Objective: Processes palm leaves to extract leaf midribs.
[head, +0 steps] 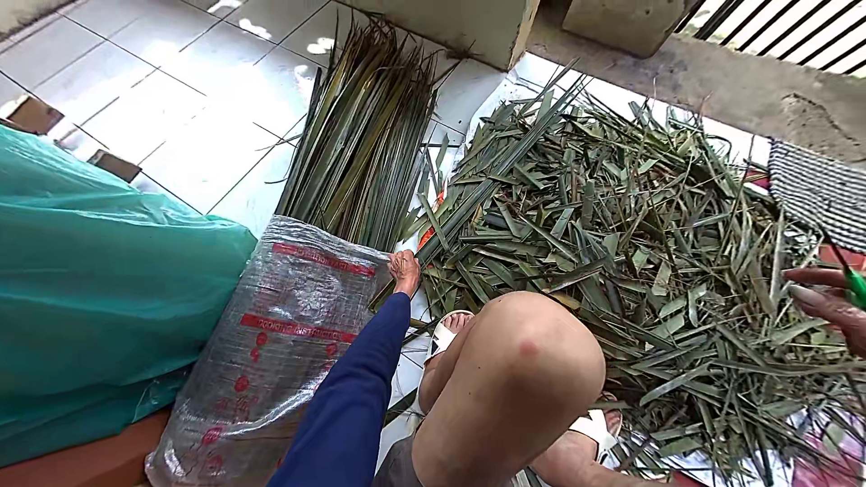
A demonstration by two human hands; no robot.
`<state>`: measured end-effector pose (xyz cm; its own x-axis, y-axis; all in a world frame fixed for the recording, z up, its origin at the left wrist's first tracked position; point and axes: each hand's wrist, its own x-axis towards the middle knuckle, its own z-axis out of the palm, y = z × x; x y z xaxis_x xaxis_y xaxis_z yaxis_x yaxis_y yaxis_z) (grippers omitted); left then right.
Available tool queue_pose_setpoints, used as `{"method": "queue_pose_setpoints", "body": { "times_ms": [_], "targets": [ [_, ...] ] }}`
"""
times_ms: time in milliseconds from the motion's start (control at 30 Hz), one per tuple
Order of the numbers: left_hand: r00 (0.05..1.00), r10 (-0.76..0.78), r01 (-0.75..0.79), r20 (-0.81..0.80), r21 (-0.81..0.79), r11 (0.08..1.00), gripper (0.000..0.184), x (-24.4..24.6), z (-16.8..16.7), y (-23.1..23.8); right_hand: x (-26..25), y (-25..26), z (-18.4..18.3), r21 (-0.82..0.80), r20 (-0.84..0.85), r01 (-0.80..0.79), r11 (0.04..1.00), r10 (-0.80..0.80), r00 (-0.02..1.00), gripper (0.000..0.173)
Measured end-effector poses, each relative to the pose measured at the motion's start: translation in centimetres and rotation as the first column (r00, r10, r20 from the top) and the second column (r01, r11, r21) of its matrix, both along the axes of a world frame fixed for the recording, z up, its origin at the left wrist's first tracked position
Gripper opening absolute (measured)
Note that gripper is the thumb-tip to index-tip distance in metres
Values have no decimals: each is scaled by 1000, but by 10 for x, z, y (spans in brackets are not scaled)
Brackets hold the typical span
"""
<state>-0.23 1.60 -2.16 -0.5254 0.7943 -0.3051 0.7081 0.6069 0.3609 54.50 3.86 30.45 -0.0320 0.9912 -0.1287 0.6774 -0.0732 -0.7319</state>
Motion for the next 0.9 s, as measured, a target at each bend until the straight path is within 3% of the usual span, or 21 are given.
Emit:
{"method": "queue_pose_setpoints", "body": {
  "times_ms": [100,267,400,700,800,900],
  "targets": [
    [999,30,-30,14,-42,999,28,-13,-28,10,-7,-1,6,-34,55,30,999,-28,998,33],
    [997,38,-41,69,51,998,24,-18,-8,11,-4,6,-3,32,38,-35,999,34,999,31],
    [1000,-6,7,-9,123,992,25,-17,35,9,-23,4,5,66,55,-40,997,36,998,24],
    [998,-24,30,-58,110,993,37,-32,128,18,-39,7,5,178,59,-104,979,95,994,23],
    [995,-64,43,76,242,969,36,-47,161,14,-51,10,7,179,67,-100,979,89,994,19],
    [981,-166,104,103,441,892,33,-46,220,-5,-64,18,5,211,26,-103,972,100,995,16]
  ]
}}
